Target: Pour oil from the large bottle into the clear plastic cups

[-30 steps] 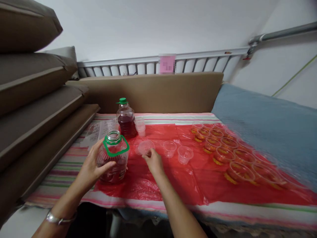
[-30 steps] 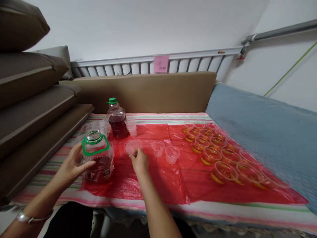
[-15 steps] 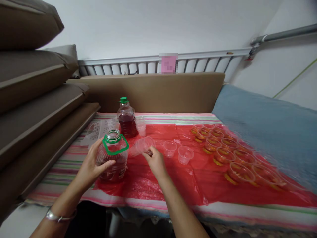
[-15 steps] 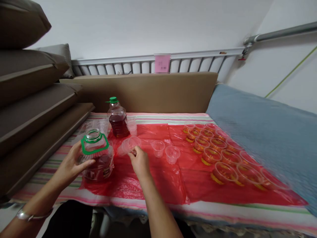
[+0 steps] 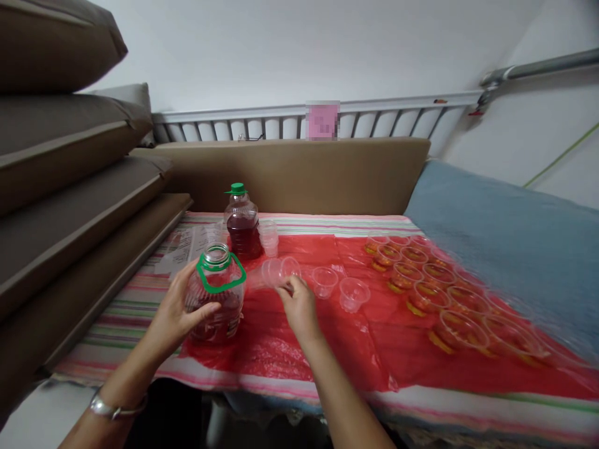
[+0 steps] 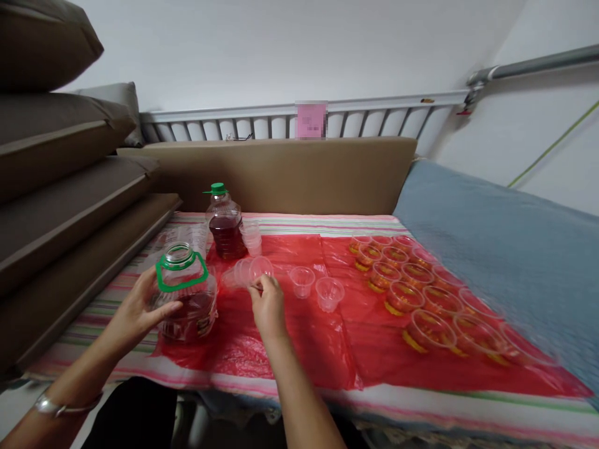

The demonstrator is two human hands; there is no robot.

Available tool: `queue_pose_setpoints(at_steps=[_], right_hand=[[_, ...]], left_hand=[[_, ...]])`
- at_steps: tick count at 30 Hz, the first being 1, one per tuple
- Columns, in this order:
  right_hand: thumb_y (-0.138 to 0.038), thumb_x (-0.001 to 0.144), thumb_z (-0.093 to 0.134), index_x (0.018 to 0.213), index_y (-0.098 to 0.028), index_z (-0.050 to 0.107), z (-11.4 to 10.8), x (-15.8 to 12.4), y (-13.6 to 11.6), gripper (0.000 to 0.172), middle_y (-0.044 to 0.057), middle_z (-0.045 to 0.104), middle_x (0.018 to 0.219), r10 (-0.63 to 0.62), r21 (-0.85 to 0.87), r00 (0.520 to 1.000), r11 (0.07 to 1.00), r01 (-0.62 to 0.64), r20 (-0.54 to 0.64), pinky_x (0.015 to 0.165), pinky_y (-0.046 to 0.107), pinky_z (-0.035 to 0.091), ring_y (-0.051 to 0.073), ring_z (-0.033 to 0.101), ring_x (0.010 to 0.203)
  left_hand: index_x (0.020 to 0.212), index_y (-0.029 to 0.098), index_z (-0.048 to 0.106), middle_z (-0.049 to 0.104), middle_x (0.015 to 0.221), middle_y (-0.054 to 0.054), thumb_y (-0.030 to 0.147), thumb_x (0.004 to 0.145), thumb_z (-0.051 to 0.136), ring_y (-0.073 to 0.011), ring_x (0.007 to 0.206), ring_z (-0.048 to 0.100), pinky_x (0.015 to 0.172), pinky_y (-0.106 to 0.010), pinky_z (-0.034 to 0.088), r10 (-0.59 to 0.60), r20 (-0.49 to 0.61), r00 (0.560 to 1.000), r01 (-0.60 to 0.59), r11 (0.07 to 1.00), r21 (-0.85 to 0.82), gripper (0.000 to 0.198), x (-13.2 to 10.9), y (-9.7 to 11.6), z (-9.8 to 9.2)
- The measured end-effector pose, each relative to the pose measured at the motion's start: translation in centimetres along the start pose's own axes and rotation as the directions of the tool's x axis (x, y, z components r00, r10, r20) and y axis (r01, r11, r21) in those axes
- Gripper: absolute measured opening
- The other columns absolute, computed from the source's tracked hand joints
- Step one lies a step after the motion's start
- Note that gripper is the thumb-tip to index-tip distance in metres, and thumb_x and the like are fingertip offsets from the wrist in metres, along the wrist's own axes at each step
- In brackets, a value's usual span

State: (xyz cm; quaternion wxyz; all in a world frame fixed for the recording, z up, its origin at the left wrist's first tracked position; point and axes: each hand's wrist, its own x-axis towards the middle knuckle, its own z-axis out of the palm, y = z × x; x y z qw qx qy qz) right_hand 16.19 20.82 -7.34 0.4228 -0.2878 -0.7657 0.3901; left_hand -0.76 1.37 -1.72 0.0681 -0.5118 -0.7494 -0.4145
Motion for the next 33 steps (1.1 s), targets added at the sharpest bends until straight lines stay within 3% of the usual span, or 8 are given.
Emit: queue_pose_setpoints(at_steps=[7,15,24,33], right_hand=[[-0.003,0.065,0.063,0.059,-0.021,0.049,-0.1,-0.1,0.5,0.023,0.0,0.053,0.071,0.076,-0.106,0.997,0.992,-0.076,0.003,0.065,0.027,0.045,0.015,0.052,0.065],[-0.003,0.067,0.06,0.064,-0.02,0.053,1.9,-1.3,-1.8,0.019,0.002,0.056,0.077,-0.001,-0.018,0.999,1.0,0.002,0.046,0.069,0.026,0.045,0.016,0.055,0.072],[-0.026,0.067,0.065,0.063,-0.02,0.053,0.0,-0.6,-1.7,0.014,-0.002,0.058,0.063,0.229,0.258,0.958,0.928,-0.268,0.17,0.063,0.027,0.043,0.017,0.056,0.065],[-0.036,0.075,0.06,0.075,-0.02,0.056,-2.3,0.4,-0.8,0.016,0.0,0.061,0.072,0.16,0.237,0.978,0.963,-0.124,-0.136,0.069,0.029,0.046,0.017,0.058,0.069]], left_hand=[[0.14,0.022,0.033,0.043,0.141,-0.015,0.048,0.076,0.067,-0.033,0.131,0.039,0.11,-0.057,0.029,0.004,0.003,1.0,-0.005,1.0,0.01,0.077,0.2,0.1,0.1],[0.14,0.024,0.033,0.044,0.141,-0.014,0.049,0.077,0.065,-0.0325,0.131,0.04,0.11,-0.056,0.03,0.021,-0.004,1.0,-0.021,0.999,0.032,0.075,0.3,0.7,0.0],[0.14,0.024,0.033,0.044,0.141,-0.014,0.047,0.077,0.066,-0.0323,0.132,0.039,0.11,-0.056,0.029,0.005,-0.004,1.0,-0.005,1.0,0.011,0.075,0.1,0.6,0.0],[0.141,0.025,0.031,0.042,0.142,-0.013,0.045,0.077,0.067,-0.0325,0.133,0.038,0.11,-0.056,0.029,0.023,0.008,1.0,-0.023,1.0,0.017,0.075,0.1,0.3,0.0]])
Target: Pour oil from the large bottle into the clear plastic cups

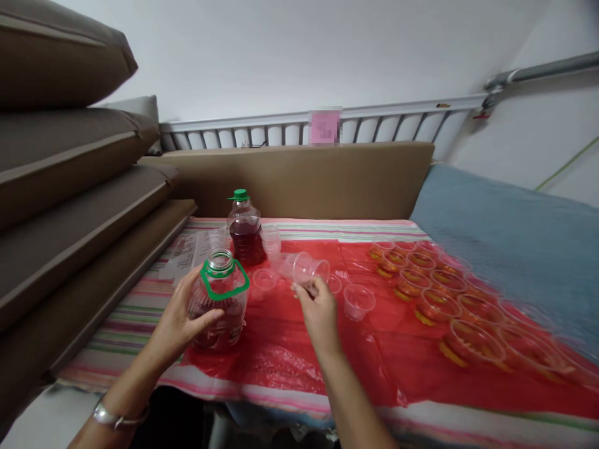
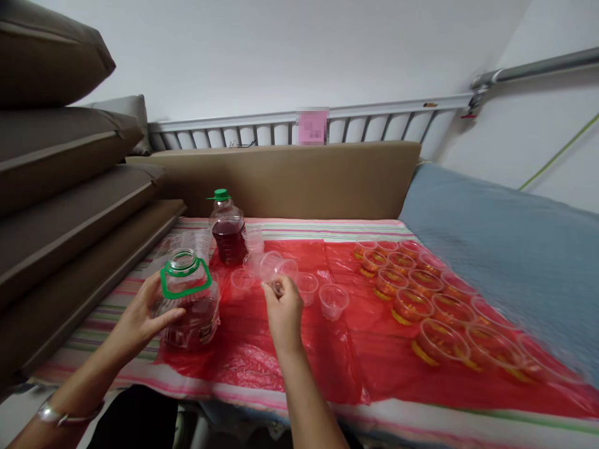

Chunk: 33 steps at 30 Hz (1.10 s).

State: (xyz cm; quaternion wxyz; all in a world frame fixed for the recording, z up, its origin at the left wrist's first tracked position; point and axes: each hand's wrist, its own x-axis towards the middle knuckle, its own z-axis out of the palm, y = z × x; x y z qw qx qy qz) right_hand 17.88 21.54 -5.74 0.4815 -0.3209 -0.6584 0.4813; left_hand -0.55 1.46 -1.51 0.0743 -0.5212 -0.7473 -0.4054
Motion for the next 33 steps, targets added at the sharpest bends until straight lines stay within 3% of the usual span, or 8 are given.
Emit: queue_pose_setpoints(at_steps=[6,9,11,18,23,33], right_hand=[[-0.031,0.079,0.057,0.079,-0.02,0.058,-0.4,0.9,0.8,0.011,0.004,0.065,0.08,-0.056,-0.172,0.997,0.984,0.047,-0.048,0.072,0.03,0.047,0.018,0.061,0.074],[-0.018,0.077,0.055,0.077,-0.019,0.06,-0.5,1.4,2.2,0.005,0.008,0.067,0.082,-0.018,-0.411,1.0,0.911,0.024,0.017,0.074,0.031,0.047,0.019,0.063,0.077],[-0.011,0.073,0.054,0.074,-0.018,0.061,-0.3,1.6,3.3,0.01,0.008,0.068,0.078,0.029,-0.49,0.998,0.872,0.006,0.063,0.072,0.031,0.048,0.02,0.064,0.076],[-0.002,0.073,0.051,0.093,-0.018,0.067,0.6,2.0,4.7,0.03,0.009,0.072,0.086,0.044,-0.515,0.989,0.857,0.036,0.142,0.073,0.028,0.049,0.02,0.067,0.079],[-0.012,0.084,0.048,0.095,-0.016,0.067,0.3,1.9,3.6,0.021,0.012,0.07,0.096,0.003,-0.529,0.988,0.844,0.081,0.156,0.081,0.031,0.046,0.022,0.065,0.091],[-0.022,0.082,0.059,0.073,-0.021,0.065,-0.2,1.4,2.7,0.01,0.005,0.062,0.084,-0.009,-0.569,0.994,0.819,0.068,0.107,0.069,0.026,0.042,0.018,0.058,0.077]], left_hand=[[0.14,0.024,0.033,0.042,0.141,-0.014,0.045,0.077,0.067,-0.0341,0.132,0.038,0.109,-0.059,0.029,-0.03,-0.003,1.0,0.03,0.999,-0.028,0.075,0.0,0.1,0.1],[0.14,0.025,0.032,0.043,0.142,-0.014,0.044,0.077,0.067,-0.0339,0.132,0.039,0.109,-0.058,0.029,-0.03,0.011,0.999,0.03,0.999,-0.038,0.075,0.1,0.1,0.1],[0.14,0.026,0.032,0.043,0.142,-0.014,0.045,0.076,0.067,-0.034,0.132,0.039,0.11,-0.059,0.029,-0.036,0.007,0.999,0.036,0.999,-0.032,0.075,0.0,0.1,0.1],[0.14,0.024,0.033,0.042,0.142,-0.014,0.047,0.076,0.068,-0.0332,0.132,0.039,0.11,-0.057,0.028,-0.045,0.008,0.999,0.046,0.999,-0.024,0.076,-0.1,-0.1,-0.1],[0.14,0.024,0.033,0.043,0.142,-0.014,0.047,0.076,0.067,-0.0328,0.132,0.039,0.11,-0.056,0.028,-0.033,0.007,0.999,0.033,0.999,-0.007,0.076,0.0,0.0,-0.1],[0.14,0.024,0.032,0.042,0.141,-0.014,0.046,0.077,0.066,-0.0329,0.133,0.037,0.111,-0.057,0.027,-0.034,0.005,0.999,0.034,0.999,-0.007,0.076,-0.2,-0.2,-0.1]])
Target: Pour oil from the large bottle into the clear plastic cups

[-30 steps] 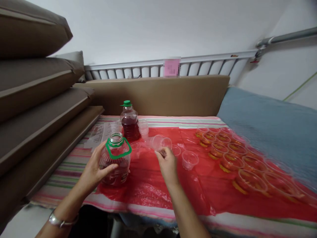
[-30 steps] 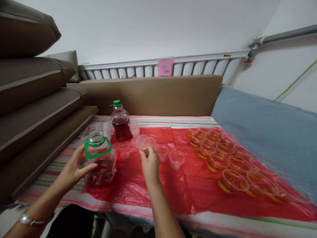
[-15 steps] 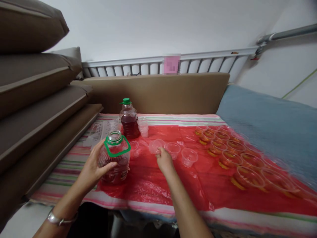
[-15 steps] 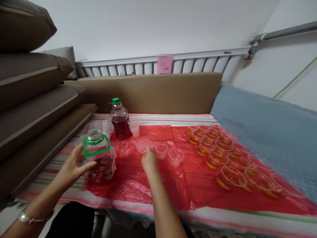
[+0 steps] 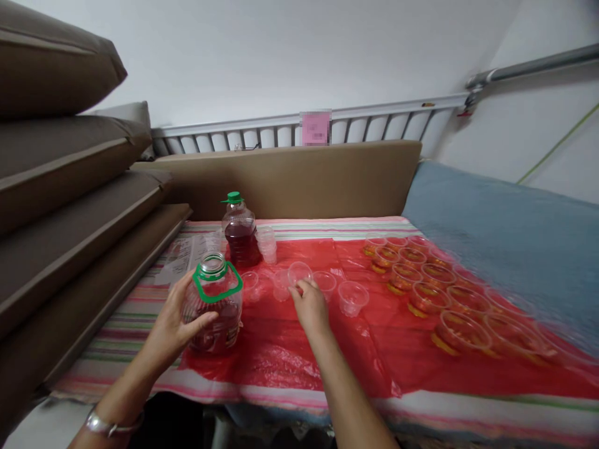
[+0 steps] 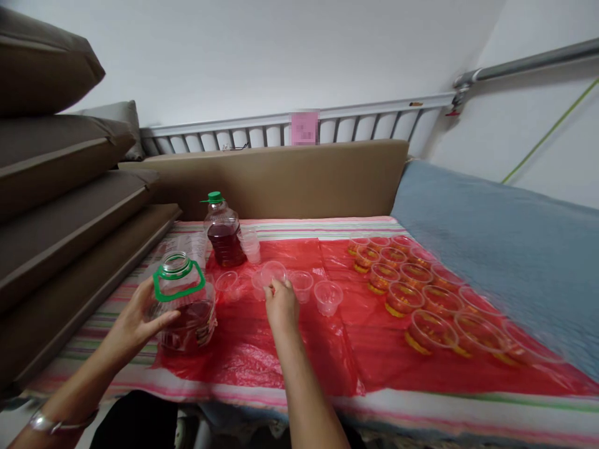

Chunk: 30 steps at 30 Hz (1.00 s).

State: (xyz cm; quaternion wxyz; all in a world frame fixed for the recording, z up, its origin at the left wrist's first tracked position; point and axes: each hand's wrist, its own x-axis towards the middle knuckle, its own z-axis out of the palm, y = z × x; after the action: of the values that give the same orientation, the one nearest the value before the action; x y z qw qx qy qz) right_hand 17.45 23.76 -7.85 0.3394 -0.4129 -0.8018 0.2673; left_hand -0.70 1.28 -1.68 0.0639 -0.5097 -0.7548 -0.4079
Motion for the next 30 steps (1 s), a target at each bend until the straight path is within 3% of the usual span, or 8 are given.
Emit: queue_pose_setpoints(at_steps=[4,8,12,16,20,24,28,30], right_hand=[[-0.018,0.081,0.057,0.076,-0.02,0.064,-0.5,0.0,-0.4,0.009,0.007,0.063,0.092,-0.022,0.061,0.998,0.998,0.026,-0.054,0.073,0.026,0.043,0.018,0.06,0.083],[-0.019,0.083,0.054,0.08,-0.021,0.063,-2.7,-0.4,-0.9,0.01,0.005,0.064,0.089,-0.045,0.103,0.996,0.993,0.053,-0.081,0.073,0.027,0.043,0.018,0.061,0.079],[-0.019,0.081,0.059,0.077,-0.022,0.062,-4.9,-1.5,-0.3,0.006,0.004,0.068,0.08,0.024,-0.051,0.995,0.999,-0.019,0.095,0.063,0.026,0.04,0.019,0.063,0.073],[-0.014,0.078,0.06,0.074,-0.022,0.063,-5.0,-3.2,1.4,0.009,0.005,0.071,0.08,0.095,-0.177,0.967,0.983,-0.053,0.238,0.059,0.025,0.037,0.02,0.065,0.072],[-0.012,0.072,0.064,0.087,-0.024,0.067,-5.1,-4.1,3.0,0.02,0.005,0.073,0.083,0.091,-0.115,0.946,0.992,-0.058,0.31,0.061,0.024,0.04,0.019,0.067,0.075],[-0.024,0.079,0.061,0.104,-0.024,0.066,-7.3,-3.4,4.7,0.026,0.007,0.072,0.095,0.066,-0.014,0.982,0.998,-0.065,0.178,0.074,0.029,0.046,0.021,0.067,0.086],[-0.022,0.081,0.055,0.113,-0.021,0.064,-9.4,-2.0,7.2,0.033,0.013,0.064,0.115,0.125,-0.133,0.988,0.982,-0.137,-0.093,0.084,0.033,0.046,0.024,0.063,0.101],[-0.017,0.078,0.057,0.116,-0.018,0.063,-9.4,-1.5,8.5,0.039,0.015,0.059,0.122,0.143,-0.2,0.981,0.966,-0.167,-0.13,0.088,0.034,0.045,0.025,0.059,0.109]], left_hand=[[0.139,0.023,0.034,0.043,0.14,-0.014,0.047,0.077,0.065,-0.0333,0.133,0.037,0.111,-0.057,0.026,-0.015,-0.001,1.0,0.015,1.0,0.009,0.074,0.0,-0.1,0.1],[0.14,0.025,0.033,0.041,0.143,-0.014,0.047,0.077,0.066,-0.0337,0.133,0.037,0.111,-0.057,0.027,-0.009,-0.006,1.0,0.009,1.0,0.006,0.074,0.0,-0.3,0.3],[0.14,0.025,0.033,0.041,0.144,-0.013,0.047,0.076,0.067,-0.0338,0.132,0.039,0.11,-0.057,0.028,-0.021,-0.001,1.0,0.021,1.0,-0.011,0.075,0.2,-0.4,0.4],[0.139,0.026,0.035,0.044,0.142,-0.012,0.049,0.075,0.067,-0.0336,0.131,0.04,0.111,-0.056,0.029,-0.023,-0.015,1.0,0.023,1.0,-0.004,0.075,0.2,-0.4,0.4],[0.139,0.028,0.035,0.044,0.142,-0.01,0.051,0.074,0.068,-0.0342,0.131,0.039,0.111,-0.057,0.028,-0.011,-0.033,0.999,0.012,1.0,0.006,0.077,0.2,-0.5,0.4],[0.14,0.028,0.034,0.043,0.143,-0.01,0.051,0.072,0.068,-0.0349,0.132,0.04,0.111,-0.058,0.029,-0.02,-0.024,1.0,0.02,1.0,-0.017,0.079,0.1,-1.1,0.5],[0.14,0.026,0.033,0.043,0.143,-0.012,0.05,0.073,0.068,-0.0348,0.13,0.043,0.109,-0.056,0.034,-0.03,-0.013,0.999,0.029,0.999,-0.045,0.08,0.0,-1.7,0.7],[0.14,0.025,0.034,0.044,0.143,-0.012,0.051,0.073,0.068,-0.0349,0.129,0.043,0.107,-0.056,0.036,-0.02,-0.029,0.999,0.019,0.999,-0.032,0.08,0.0,-1.9,0.7]])
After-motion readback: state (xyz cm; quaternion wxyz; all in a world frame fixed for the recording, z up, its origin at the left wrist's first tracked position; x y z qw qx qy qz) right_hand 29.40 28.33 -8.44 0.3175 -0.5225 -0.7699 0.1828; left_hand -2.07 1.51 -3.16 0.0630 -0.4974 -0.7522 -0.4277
